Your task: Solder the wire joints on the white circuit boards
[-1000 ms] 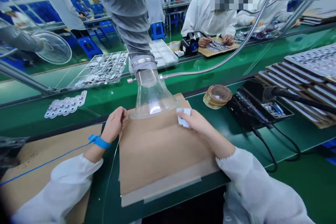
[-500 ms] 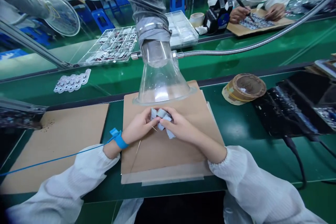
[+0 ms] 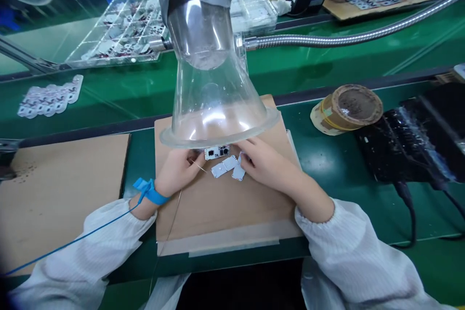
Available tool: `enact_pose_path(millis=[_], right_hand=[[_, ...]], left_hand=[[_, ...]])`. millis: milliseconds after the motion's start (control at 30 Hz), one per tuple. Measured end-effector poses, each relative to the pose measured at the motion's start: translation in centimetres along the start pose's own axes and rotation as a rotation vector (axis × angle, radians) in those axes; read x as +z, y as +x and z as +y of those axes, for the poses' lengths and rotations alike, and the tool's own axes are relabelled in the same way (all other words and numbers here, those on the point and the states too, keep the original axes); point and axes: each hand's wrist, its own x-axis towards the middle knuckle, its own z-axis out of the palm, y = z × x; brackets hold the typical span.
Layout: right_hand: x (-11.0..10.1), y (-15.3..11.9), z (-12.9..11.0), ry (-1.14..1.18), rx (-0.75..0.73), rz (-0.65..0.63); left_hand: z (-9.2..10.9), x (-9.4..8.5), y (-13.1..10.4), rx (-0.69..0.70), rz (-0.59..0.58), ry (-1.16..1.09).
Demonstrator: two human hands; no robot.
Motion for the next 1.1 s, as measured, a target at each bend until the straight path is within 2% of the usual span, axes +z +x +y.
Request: enact_pose_path(millis=[133,300,433,533,633,700,767,900,1100], right_hand=[[-1.8,-0.8,1.4,-0.053,0.047,-0.076],[-3.4,-2.0,2.8,0.058,0.122,-0.153],[-4.4,-2.4,2.4,0.132,0.219,-0.181],[-4.5,-2.6,1.3,0.199,0.234,-0.18],[-3.2,-3.0,-0.4,0.258,0.148,-0.083],[-1.6,-3.4,-1.4,0.266,0.047,0.036],[0.2,-3.9,-1.9,0.251,-0.042,0.102],[2.6,-5.4,-2.1,0.2,-0.143,0.036],[3.7,-6.5,-2.0,0.018,-0.272,0.014]], left_hand=[[-0.3,-0.4,0.2,-0.002,-0.019,0.07],[-0.5,-0.9,0.7,-0.033,-0.013,0.21],[-0.4,-1.3,0.9,-0.02,-0.021,0.264],[-0.4,-1.5,1.0,-0.038,-0.044,0.312],[-0.4,-1.7,1.1,-0.067,-0.075,0.332],[-0.5,-1.7,1.2,-0.078,-0.087,0.319],[-0.6,-1.8,1.3,-0.081,-0.087,0.294],[-0.9,-2.1,1.4,-0.076,-0.098,0.238],[-0.7,-2.5,1.2,-0.023,-0.144,0.163]])
